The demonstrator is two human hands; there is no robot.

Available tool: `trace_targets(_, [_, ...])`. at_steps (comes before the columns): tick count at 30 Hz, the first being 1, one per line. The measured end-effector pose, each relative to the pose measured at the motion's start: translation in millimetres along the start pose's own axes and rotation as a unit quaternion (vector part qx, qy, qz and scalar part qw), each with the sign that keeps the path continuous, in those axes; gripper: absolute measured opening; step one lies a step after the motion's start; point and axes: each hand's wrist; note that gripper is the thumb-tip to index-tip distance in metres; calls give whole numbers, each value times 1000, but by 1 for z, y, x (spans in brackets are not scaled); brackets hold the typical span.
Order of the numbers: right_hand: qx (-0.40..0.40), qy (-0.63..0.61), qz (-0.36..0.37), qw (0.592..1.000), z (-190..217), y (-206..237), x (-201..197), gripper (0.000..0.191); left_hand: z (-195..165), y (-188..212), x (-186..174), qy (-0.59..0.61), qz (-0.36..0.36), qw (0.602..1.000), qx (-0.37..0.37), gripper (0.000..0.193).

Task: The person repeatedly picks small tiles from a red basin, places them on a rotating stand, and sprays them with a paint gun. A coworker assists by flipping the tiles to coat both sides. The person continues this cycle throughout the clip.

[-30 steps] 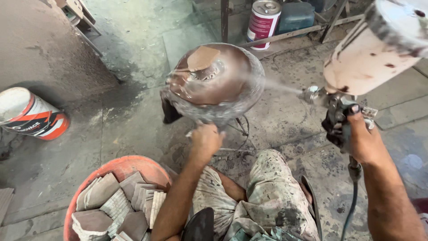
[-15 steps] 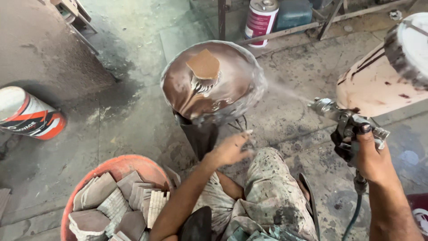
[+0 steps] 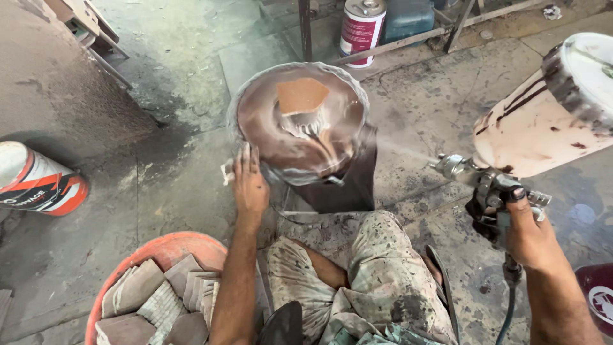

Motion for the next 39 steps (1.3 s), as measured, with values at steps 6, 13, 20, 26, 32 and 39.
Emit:
trace_targets(6, [-27,58,10,998,4,-3,3,60,1,41,33,-55,40,990,124,72])
trace_targets(13, [13,58,-98,993,32,-11,0,55,-25,49,50,-63,42,975,208,71])
trace_targets(20, [43,47,46,997,74,-42,8,62,-51,40,51,-182,108,945,251,79])
trace_targets(26, [-47,84,-23,995,88,-57,31,57,-62,37,52,-150,109,947,262,79])
trace_targets(32, [-36,18,99,994,96,-69,38,60,-67,35,57,-116,82,956,256,75])
trace_targets(39, [-51,75,-43,995,100,-81,52,62,-68,34,54,-119,73,956,259,75])
Point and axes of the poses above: each hand's wrist, its own y-axis away from the middle knuckle, its own x-axis out of the palm, z = x × y, and after that the axes turned 11 degrees about x, right-handed
